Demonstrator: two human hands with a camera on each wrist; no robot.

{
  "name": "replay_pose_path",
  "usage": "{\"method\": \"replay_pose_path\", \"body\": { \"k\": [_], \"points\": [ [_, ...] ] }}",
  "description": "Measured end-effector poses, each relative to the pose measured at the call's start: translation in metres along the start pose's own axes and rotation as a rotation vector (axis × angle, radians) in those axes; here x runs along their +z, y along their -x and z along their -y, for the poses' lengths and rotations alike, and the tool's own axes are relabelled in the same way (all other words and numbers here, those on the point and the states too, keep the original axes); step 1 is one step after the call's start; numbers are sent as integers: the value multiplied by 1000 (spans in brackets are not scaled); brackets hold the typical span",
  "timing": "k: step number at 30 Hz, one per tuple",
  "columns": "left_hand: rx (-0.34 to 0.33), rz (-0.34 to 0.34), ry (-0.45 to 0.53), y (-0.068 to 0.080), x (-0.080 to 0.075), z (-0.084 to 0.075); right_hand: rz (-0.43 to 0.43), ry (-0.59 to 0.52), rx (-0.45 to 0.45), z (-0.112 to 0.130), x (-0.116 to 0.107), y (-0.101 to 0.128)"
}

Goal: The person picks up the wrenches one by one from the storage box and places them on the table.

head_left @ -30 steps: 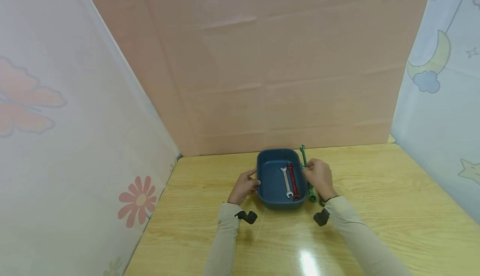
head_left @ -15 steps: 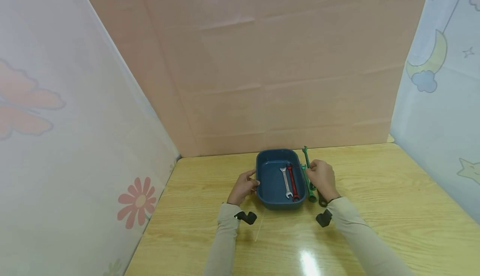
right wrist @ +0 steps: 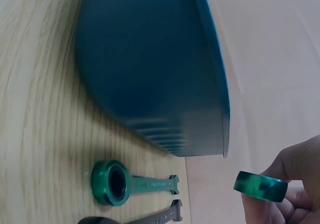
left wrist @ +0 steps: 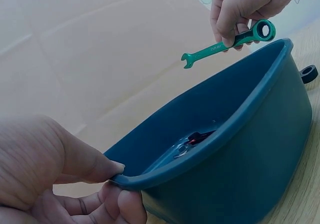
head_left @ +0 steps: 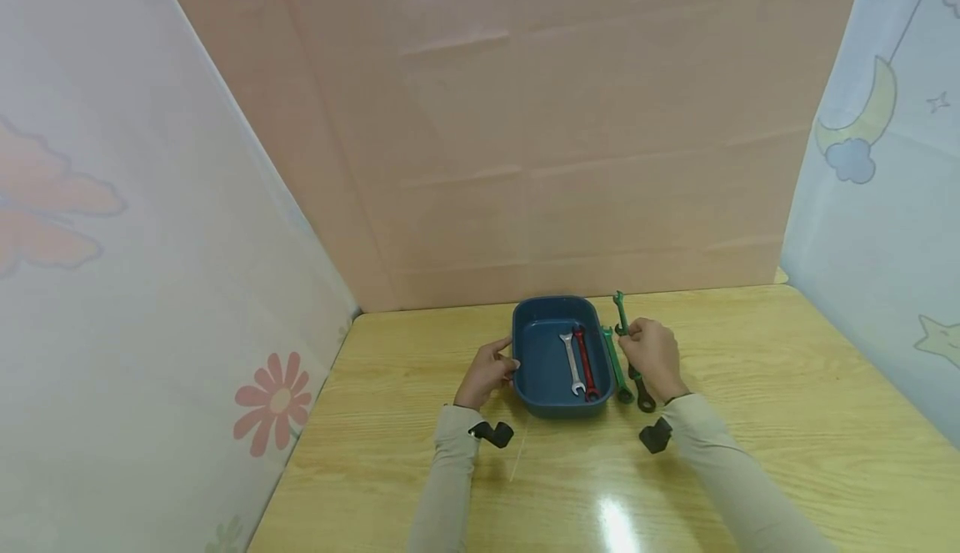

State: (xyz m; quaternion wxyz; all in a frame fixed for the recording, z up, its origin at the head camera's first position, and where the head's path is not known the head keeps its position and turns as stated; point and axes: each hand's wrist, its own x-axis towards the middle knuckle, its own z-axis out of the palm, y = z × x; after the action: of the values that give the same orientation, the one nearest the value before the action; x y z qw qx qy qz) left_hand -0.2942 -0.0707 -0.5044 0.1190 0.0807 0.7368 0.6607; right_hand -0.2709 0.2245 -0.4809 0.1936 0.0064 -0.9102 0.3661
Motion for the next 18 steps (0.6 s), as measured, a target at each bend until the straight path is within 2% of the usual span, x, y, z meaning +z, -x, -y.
{"method": "replay_pose_path", "body": {
  "k": [18],
  "points": [
    [8, -8, -1, 2, 1, -1, 67, 26, 63, -16, -10, 9]
  ]
}}
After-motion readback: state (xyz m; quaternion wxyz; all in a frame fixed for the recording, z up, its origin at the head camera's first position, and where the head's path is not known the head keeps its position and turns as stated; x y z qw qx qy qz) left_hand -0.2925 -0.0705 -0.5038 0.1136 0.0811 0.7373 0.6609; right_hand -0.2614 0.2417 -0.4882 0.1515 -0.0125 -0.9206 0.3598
